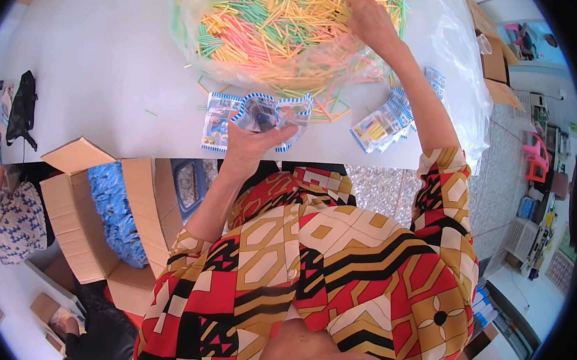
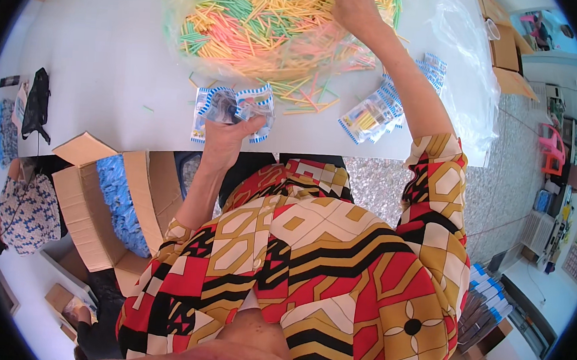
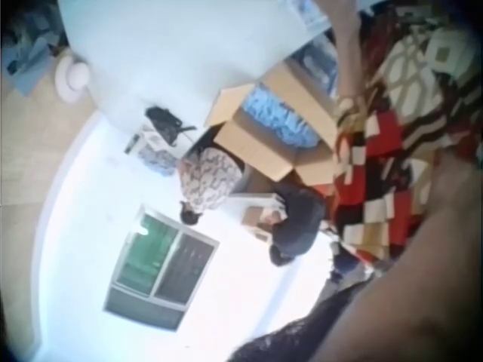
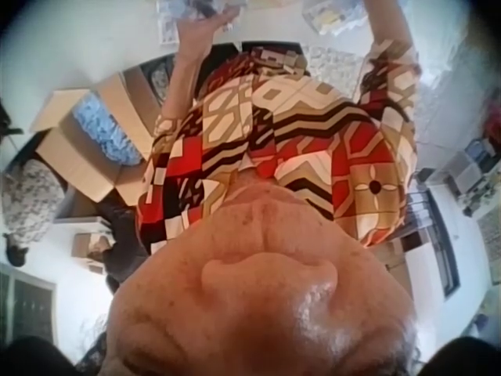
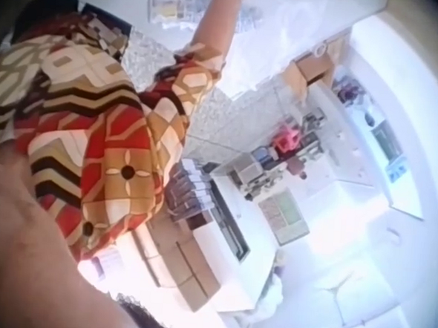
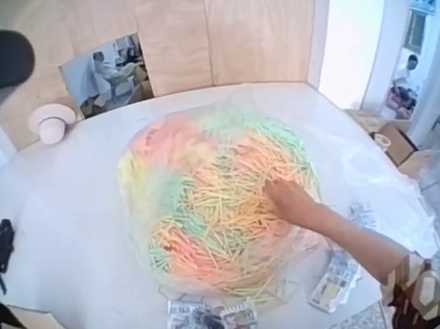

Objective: Packaging small blue items into plastic bags and then placing them into a cardboard box.

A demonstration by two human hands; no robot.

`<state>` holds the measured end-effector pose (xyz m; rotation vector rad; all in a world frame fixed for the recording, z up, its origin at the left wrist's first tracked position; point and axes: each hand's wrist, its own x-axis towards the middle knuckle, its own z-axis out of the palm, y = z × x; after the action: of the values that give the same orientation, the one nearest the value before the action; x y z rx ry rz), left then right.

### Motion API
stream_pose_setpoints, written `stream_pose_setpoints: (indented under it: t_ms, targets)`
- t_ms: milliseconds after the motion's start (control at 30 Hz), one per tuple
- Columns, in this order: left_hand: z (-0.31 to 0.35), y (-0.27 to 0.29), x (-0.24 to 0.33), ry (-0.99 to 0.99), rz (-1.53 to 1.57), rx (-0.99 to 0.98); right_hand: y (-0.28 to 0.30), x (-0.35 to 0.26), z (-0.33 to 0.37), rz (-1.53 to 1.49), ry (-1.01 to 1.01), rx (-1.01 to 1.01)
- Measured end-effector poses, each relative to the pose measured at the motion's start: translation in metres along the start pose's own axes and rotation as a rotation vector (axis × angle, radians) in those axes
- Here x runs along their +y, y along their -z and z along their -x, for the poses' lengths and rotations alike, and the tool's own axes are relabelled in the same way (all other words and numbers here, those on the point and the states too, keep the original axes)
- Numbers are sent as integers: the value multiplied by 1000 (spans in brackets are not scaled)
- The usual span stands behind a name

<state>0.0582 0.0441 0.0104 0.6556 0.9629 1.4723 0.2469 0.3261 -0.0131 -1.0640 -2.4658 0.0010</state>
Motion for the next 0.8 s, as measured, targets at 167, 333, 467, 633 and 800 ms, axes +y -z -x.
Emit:
stream_pose_setpoints:
  t_ms: [167, 333, 467, 633, 800]
  targets:
    - [2, 1, -1, 29, -2, 7, 31, 4, -10, -99, -18, 78]
    - [5, 1, -5, 11, 10, 52, 67, 13, -5, -626, -464, -53]
    - [7, -1, -5, 1, 12, 35, 81, 14, 7, -978, -573, -53]
    - [4, -2, -4, 19, -76, -6, 85, -9, 25, -1521, -667, -178]
    - [4, 0, -8, 5, -116, 34, 123, -71, 28, -1690, -627, -326]
